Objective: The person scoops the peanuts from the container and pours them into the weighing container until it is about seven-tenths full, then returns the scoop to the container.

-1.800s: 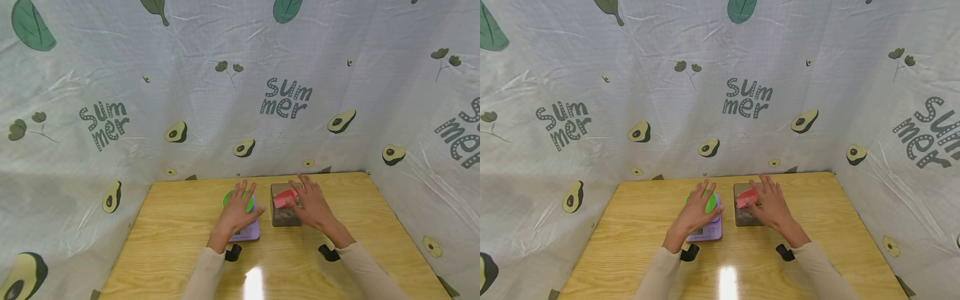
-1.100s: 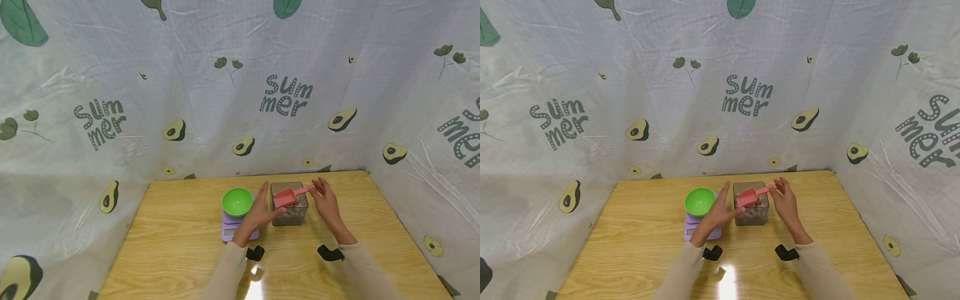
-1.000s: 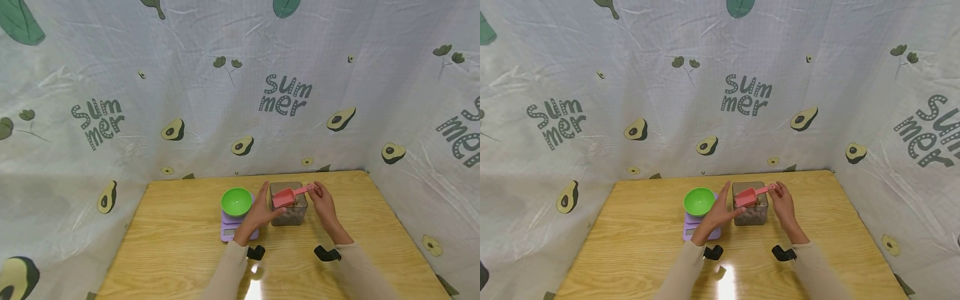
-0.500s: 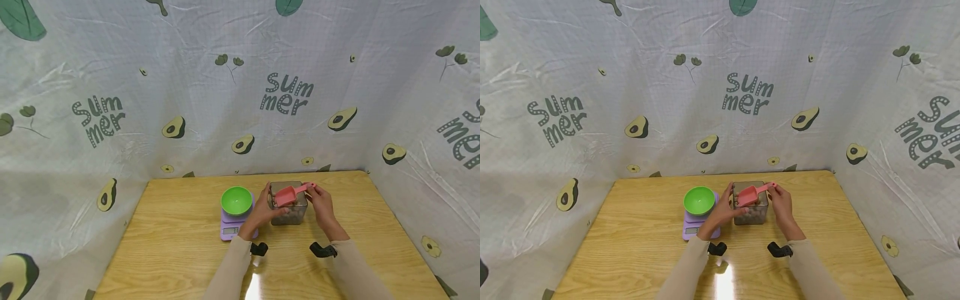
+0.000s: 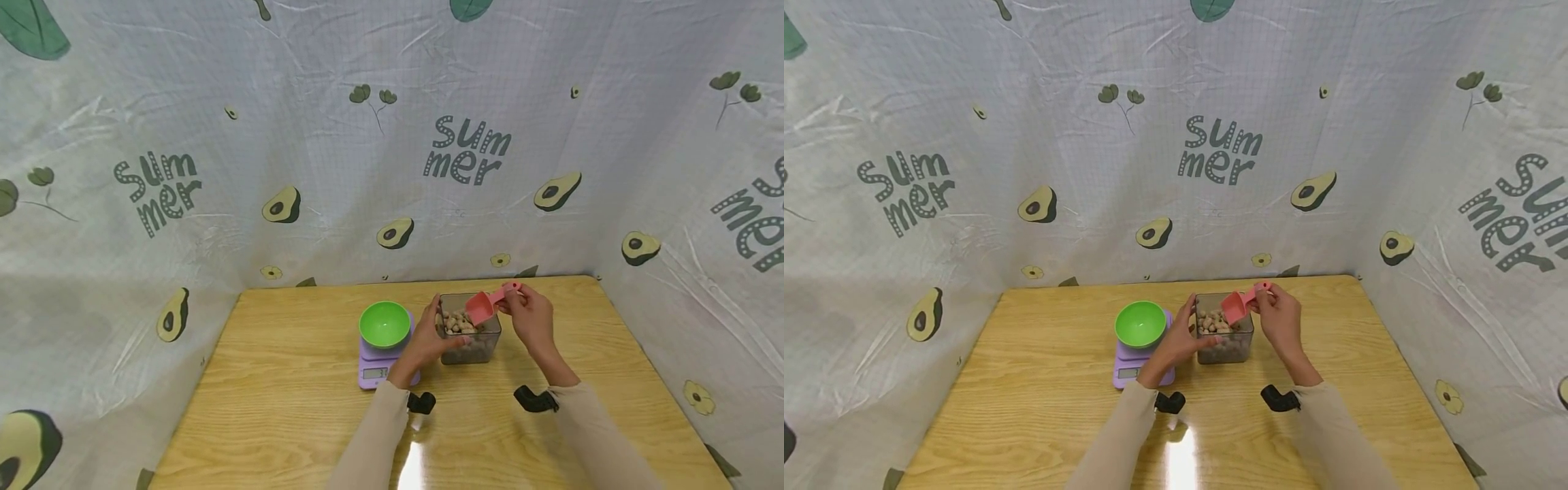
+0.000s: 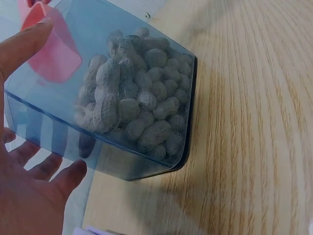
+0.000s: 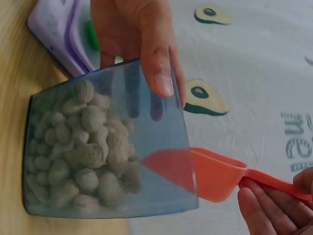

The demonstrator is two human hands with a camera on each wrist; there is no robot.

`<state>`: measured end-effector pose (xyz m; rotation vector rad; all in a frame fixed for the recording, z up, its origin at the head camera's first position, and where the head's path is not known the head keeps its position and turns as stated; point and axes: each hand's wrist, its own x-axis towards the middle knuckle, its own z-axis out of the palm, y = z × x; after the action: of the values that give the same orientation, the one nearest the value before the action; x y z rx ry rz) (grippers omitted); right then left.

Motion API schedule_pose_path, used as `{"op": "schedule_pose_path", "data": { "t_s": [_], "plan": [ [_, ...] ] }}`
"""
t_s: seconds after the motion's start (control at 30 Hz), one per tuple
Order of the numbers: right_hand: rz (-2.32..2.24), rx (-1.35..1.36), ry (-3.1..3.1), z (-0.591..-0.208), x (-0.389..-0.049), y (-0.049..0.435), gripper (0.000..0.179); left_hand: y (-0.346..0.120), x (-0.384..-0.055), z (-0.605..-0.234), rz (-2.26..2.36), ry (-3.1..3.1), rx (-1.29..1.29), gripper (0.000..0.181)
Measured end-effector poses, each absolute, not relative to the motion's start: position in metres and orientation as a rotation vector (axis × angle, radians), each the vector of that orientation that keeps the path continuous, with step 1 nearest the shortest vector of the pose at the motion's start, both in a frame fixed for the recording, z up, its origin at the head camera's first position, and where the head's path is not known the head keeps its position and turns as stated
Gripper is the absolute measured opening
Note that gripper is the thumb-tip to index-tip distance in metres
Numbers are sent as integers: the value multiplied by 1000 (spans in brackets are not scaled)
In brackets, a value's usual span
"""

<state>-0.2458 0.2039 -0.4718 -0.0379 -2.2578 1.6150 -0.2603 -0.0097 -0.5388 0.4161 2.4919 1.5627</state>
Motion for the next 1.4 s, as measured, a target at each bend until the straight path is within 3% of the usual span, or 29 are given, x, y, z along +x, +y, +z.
{"op": "schedule_pose_path", "data": {
  "t_s": [0.2, 0.33, 1.2, 1.4],
  "plan": [
    [983, 189, -2381, -472, -252, 191, 26, -11, -263, -535, 1552, 2478, 413, 111],
    [894, 219, -2544, -478, -255, 189, 25, -11, -265, -535, 1550, 2459, 438, 110],
    [2058, -402, -2298, -479, -266, 194, 38, -3, -263, -539, 1572, 2487, 416, 111],
    [2095, -418, -2290, -478, -266, 193, 38, -5, -262, -538, 1580, 2486, 399, 112]
  ]
}}
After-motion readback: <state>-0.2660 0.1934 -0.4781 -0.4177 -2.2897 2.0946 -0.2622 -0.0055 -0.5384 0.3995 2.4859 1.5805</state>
